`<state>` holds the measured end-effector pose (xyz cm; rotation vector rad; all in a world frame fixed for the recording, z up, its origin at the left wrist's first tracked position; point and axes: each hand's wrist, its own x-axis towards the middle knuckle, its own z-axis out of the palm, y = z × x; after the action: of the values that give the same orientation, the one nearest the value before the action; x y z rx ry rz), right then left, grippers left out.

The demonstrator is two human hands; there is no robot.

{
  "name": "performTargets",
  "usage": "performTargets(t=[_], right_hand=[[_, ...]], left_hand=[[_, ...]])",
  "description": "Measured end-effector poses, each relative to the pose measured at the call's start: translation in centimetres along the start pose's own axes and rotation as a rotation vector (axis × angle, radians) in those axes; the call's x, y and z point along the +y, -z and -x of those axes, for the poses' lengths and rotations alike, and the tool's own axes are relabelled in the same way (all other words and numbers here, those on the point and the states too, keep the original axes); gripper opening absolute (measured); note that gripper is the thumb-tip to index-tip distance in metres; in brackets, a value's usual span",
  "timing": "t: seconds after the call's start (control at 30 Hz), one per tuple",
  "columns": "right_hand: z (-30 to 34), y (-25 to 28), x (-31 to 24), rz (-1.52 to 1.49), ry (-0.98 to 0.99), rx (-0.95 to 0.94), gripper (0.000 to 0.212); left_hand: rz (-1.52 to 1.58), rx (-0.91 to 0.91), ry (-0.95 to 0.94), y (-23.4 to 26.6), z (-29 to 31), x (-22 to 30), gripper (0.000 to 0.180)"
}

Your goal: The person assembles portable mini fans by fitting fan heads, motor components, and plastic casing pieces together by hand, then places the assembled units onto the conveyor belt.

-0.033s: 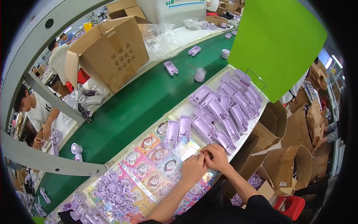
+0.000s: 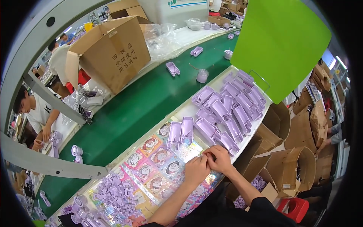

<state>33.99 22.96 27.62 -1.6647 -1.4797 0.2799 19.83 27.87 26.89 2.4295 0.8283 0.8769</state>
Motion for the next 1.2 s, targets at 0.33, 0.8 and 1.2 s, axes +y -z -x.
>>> performTargets(t=[0.33, 0.8, 1.2], right_hand=[[-0.5, -0.4, -1.0, 0.119, 0.097, 0.052, 0.009], [0.2, -0.2, -1.3, 0.126, 0.098, 0.055, 0.008], [-0.3, -1.9, -5.4, 0.119, 0.174, 0.259, 0.008]], left_hand=[[0.051, -0.021, 0.012, 0.1, 0.0, -0.8, 0.013], [0.043, -0.07, 0.024, 0.3, 0.5, -0.4, 0.011], [0.136, -0.202, 0.031, -1.3, 0.1, -2.0, 0.014]])
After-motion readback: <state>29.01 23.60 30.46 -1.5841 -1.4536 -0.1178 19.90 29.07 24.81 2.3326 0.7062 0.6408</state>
